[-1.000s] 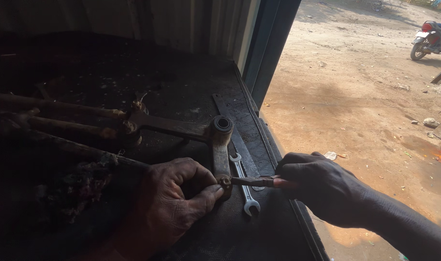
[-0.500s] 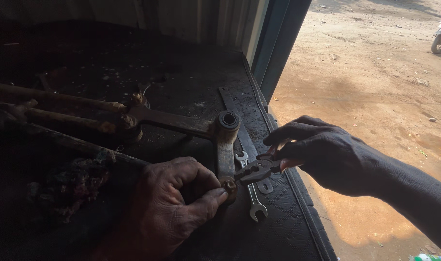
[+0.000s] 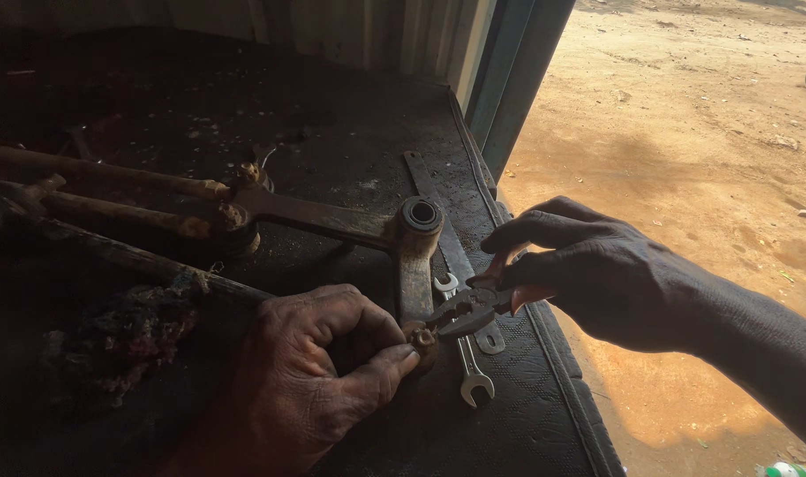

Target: The person uses a wrench and a long metal bar to loosen and tighten a bolt on a metal frame. They then use pliers to remove a small metal pin from the frame and place it on the table.

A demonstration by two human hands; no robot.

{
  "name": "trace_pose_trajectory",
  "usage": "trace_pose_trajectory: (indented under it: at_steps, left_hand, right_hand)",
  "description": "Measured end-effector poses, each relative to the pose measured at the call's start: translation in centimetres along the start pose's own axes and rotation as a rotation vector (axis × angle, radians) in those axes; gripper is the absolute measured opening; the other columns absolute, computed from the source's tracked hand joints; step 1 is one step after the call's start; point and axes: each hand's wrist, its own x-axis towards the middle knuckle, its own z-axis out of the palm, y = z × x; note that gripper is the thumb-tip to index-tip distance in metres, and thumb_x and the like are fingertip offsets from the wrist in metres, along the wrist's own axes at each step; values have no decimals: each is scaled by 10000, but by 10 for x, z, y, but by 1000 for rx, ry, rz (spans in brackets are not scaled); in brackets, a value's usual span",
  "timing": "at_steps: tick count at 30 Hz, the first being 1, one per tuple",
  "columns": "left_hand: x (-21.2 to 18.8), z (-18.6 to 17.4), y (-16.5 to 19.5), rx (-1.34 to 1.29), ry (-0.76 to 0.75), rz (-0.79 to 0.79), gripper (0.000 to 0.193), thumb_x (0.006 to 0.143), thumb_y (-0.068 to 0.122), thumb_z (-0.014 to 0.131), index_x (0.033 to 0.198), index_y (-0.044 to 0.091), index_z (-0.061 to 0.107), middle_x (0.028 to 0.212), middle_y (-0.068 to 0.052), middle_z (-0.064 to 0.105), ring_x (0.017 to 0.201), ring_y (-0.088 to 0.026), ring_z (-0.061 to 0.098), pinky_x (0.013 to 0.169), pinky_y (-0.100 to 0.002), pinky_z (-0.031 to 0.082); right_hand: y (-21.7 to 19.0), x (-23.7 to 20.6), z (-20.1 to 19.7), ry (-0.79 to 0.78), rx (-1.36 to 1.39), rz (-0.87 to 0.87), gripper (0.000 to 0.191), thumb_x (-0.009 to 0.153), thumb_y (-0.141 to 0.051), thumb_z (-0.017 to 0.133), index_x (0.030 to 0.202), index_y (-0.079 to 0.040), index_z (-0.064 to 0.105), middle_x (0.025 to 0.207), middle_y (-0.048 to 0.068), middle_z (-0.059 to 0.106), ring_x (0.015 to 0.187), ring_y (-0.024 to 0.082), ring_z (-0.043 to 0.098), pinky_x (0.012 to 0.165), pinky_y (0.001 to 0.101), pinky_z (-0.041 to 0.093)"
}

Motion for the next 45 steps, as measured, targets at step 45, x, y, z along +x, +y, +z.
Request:
trace_pose_trajectory:
  at_steps: [45]
  left_hand:
    - [1,-8,2,19,35,468,95,831,146,793,818,51,786,746,-24,732,705,-114,720,619,-308,583]
  right_hand:
    - [-72,-57,-6,-240,160,912,284,964,-412,657,1199,-254,677,947,-1,767,871,170,734,755,365,611]
